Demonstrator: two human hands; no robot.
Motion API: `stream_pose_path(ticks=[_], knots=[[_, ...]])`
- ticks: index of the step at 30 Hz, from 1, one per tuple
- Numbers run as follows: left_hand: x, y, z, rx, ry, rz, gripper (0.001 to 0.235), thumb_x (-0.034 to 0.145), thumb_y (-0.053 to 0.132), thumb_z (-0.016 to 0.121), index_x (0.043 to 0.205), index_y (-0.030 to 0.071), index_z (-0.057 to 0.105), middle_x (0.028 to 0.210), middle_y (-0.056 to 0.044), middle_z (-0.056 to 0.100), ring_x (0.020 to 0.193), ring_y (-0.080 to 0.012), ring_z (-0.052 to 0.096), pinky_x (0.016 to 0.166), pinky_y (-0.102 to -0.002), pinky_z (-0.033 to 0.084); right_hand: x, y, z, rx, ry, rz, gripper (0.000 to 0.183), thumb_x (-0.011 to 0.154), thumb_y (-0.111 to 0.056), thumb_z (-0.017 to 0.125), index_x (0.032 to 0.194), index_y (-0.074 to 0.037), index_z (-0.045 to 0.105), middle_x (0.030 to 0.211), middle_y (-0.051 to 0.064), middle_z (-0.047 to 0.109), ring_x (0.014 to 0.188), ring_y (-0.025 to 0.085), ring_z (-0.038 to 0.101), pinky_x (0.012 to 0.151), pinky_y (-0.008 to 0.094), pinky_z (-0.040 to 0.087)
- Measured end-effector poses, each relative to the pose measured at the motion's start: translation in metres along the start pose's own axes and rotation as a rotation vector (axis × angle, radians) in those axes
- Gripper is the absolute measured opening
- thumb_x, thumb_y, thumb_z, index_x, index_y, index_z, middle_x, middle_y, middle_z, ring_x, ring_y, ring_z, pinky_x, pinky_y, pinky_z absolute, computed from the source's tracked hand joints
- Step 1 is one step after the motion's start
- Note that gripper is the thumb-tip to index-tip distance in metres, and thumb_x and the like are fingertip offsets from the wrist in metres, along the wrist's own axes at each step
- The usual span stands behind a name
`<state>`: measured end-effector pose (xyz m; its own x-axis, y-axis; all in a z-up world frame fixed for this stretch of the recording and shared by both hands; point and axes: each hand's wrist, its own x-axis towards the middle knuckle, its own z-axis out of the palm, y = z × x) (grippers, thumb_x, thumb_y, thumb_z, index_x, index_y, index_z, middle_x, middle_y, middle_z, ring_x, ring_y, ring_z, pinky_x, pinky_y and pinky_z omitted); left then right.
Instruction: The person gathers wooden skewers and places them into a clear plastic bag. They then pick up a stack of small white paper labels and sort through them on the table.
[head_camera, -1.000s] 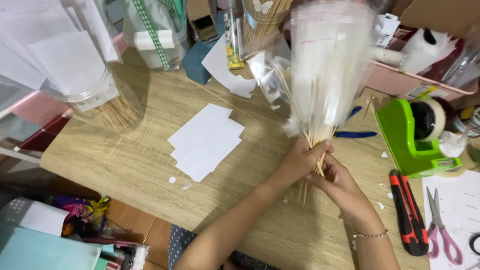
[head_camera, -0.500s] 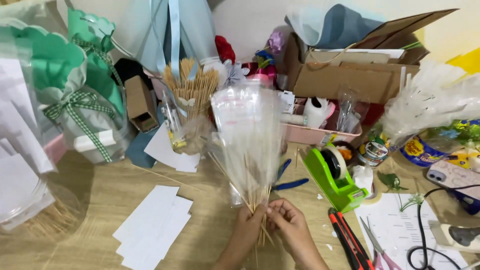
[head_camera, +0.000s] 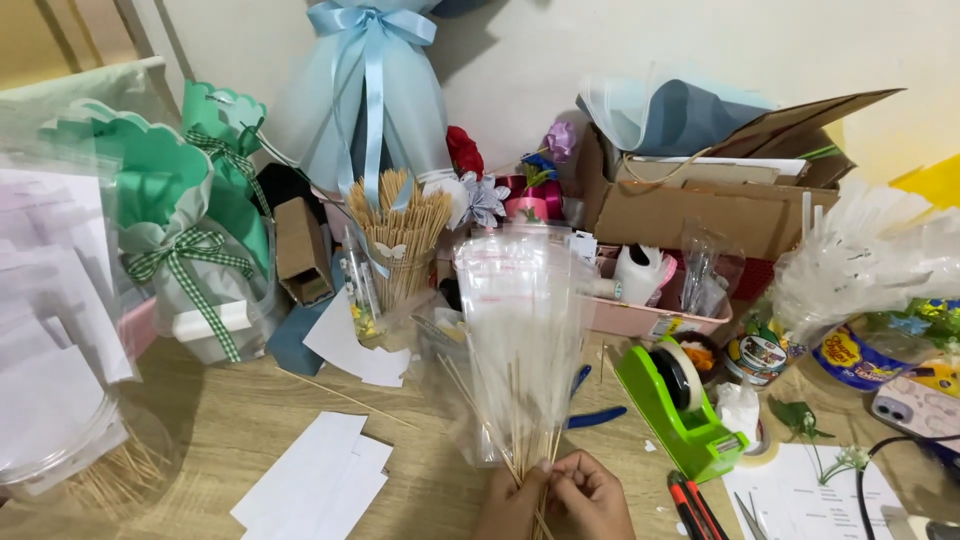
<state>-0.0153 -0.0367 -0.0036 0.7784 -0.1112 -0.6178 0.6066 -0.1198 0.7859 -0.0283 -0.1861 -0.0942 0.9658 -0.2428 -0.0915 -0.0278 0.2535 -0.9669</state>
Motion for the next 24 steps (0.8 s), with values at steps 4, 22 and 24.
stream_pose_path(ticks=[4,22,24], knots=[[0.004,-0.004,-0.003,0.058,-0.001,-0.045,0.051,0.089,0.052,0.066,0.126,0.017,0.067,0.115,-0.004,0.071,0.115,-0.0163,0.067,0.099,-0.028,0.047,-0.004,-0.010,0.003,0.014,0.061,0.069,0.010,0.088,0.004,0.065,0.078,0.004,0.063,0.051,0.017,0.059,0.043,0.020,0.051,0.044,0.031,0.038],[0.011,-0.016,-0.005,-0.050,-0.299,0.336,0.027,0.102,0.028,0.054,0.085,0.010,0.065,0.065,-0.004,0.063,0.054,-0.0136,0.060,0.056,-0.029,0.045,-0.038,-0.081,0.020,-0.139,0.187,-0.343,0.003,0.100,-0.005,0.060,0.099,-0.003,0.058,0.076,0.017,0.066,0.057,0.019,0.056,0.057,0.028,0.048],[0.008,-0.015,-0.005,0.007,-0.321,0.341,0.030,0.105,0.031,0.052,0.088,0.011,0.066,0.067,-0.003,0.063,0.056,-0.0129,0.061,0.056,-0.029,0.043,-0.039,-0.082,0.025,-0.222,0.191,-0.327,0.005,0.100,-0.007,0.063,0.098,-0.002,0.063,0.075,0.012,0.067,0.057,0.015,0.056,0.058,0.025,0.048]])
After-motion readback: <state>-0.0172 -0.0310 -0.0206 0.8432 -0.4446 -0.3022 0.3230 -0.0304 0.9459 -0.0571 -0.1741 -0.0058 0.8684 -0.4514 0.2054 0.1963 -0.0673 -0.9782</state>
